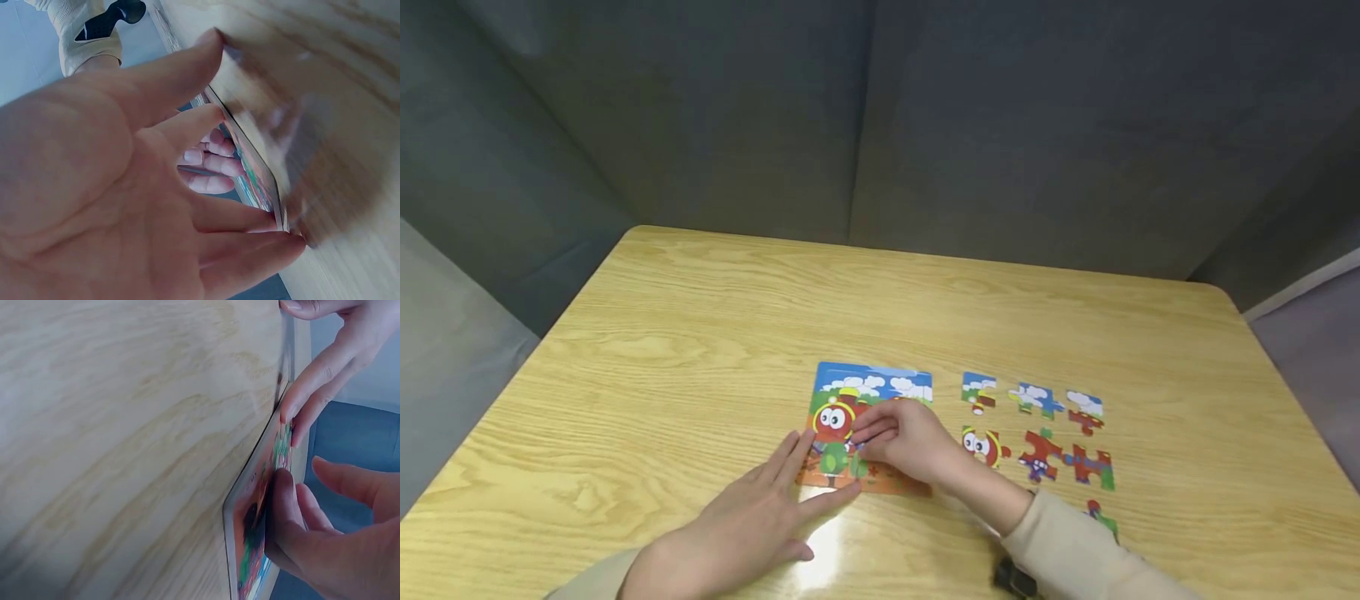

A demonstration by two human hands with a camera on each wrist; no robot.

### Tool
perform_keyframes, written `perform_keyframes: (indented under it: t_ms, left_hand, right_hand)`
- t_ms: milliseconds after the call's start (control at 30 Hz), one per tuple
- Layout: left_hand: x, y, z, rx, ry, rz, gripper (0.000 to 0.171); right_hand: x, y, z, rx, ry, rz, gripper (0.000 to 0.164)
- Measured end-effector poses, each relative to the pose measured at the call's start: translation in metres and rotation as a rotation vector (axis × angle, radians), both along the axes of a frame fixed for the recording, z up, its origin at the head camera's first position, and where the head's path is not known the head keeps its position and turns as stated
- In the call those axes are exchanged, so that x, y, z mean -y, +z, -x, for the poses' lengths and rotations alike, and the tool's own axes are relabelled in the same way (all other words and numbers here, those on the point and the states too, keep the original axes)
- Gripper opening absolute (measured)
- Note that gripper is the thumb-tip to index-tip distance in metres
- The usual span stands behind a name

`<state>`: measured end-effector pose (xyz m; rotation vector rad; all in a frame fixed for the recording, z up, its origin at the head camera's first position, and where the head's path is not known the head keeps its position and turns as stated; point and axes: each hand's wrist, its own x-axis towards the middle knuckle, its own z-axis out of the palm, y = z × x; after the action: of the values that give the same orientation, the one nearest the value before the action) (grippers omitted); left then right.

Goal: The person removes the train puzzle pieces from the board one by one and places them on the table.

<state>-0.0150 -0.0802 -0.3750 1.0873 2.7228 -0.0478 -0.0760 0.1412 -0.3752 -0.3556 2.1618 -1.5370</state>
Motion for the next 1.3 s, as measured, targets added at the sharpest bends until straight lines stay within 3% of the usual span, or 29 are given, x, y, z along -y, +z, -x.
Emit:
perform_keyframes:
  t_ms: [600, 933, 1167, 1300]
  left_hand:
    - [0.000, 0.000, 0.000, -0.022, -0.001, 0.011, 0.079]
    - [0.000, 0.001, 0.001, -0.028, -0.004, 0.021, 0.079]
    - [-0.001, 0.001, 0.001, -0.021, -0.001, 0.019, 0.078]
    - [-0.001, 0.001, 0.001, -0.019, -0.001, 0.015, 0.078]
  right_hand:
    - [0.015, 0.000, 0.006, 0.022, -0.069, -0.040, 0.019]
    - [0.013, -0.004, 0.011, 0.138, -0.073, 0.022, 0.013]
    - [-0.012, 0.010, 0.009, 0.132, -0.060, 0.064, 0.016]
    - [-0.037, 0.017, 0.004, 0.134, -0.072, 0.028, 0.018]
